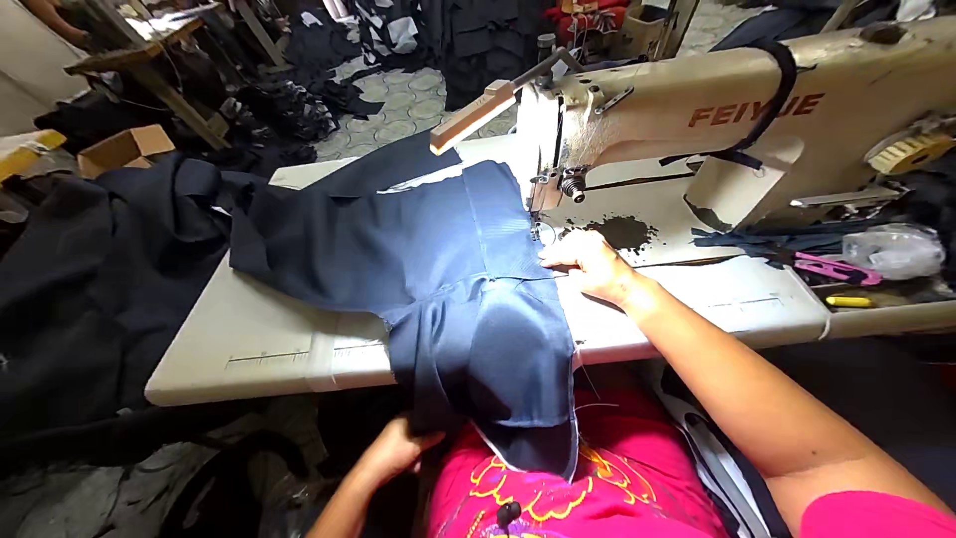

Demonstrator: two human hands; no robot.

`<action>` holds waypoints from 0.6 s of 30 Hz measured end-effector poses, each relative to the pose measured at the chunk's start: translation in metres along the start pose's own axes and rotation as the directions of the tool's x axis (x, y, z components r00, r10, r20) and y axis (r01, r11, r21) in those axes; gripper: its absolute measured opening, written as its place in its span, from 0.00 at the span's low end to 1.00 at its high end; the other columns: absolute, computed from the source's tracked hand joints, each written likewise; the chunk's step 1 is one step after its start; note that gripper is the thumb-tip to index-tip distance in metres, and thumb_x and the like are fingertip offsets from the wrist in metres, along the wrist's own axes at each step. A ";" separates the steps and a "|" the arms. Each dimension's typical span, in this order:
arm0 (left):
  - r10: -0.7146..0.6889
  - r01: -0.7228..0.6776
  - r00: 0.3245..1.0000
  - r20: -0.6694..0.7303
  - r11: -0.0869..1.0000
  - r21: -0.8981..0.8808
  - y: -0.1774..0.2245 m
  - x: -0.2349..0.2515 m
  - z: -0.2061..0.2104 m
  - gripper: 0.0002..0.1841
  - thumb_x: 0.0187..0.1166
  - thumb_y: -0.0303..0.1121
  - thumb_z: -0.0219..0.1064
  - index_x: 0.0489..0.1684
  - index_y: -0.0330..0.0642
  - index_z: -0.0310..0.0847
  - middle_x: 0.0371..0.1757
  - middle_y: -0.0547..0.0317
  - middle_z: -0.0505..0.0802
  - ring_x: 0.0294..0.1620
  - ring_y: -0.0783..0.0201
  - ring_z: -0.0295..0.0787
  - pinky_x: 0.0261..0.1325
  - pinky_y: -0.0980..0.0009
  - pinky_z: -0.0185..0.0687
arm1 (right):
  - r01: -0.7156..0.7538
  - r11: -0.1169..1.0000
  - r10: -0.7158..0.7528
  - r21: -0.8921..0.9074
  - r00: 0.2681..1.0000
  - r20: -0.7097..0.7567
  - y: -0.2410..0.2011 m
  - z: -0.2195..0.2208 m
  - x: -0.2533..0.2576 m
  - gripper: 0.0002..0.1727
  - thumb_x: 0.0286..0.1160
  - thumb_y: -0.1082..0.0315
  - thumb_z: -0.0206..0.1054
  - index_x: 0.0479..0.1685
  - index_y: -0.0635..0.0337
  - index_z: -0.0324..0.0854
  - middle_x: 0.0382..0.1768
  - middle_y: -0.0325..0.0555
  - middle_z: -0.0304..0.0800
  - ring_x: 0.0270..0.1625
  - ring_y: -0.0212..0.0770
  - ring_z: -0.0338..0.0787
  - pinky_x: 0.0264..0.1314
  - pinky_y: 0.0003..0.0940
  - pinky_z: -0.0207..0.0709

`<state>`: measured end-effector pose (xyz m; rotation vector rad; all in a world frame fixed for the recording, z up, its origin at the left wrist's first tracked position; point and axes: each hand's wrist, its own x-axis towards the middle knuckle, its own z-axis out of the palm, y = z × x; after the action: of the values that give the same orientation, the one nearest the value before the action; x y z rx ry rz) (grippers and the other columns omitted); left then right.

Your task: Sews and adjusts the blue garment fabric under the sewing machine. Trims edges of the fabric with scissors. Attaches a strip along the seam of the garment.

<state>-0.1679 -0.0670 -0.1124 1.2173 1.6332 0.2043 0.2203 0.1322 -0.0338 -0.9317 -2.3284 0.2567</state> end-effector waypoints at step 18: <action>0.906 -0.462 0.380 -0.185 0.359 0.811 0.254 -0.033 -0.055 0.18 0.75 0.20 0.60 0.61 0.30 0.87 0.70 0.35 0.88 0.75 0.38 0.80 0.78 0.41 0.70 | -0.010 1.000 0.010 -0.016 0.999 0.031 -0.006 -0.002 0.002 0.21 0.67 0.79 0.58 0.53 0.59 0.95 0.59 0.52 0.95 0.67 0.58 0.88 0.77 0.64 0.67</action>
<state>-0.0599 0.0493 0.0958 2.7141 1.5638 0.7496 0.2169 0.1293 -0.0285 -0.9538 -2.3581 0.2589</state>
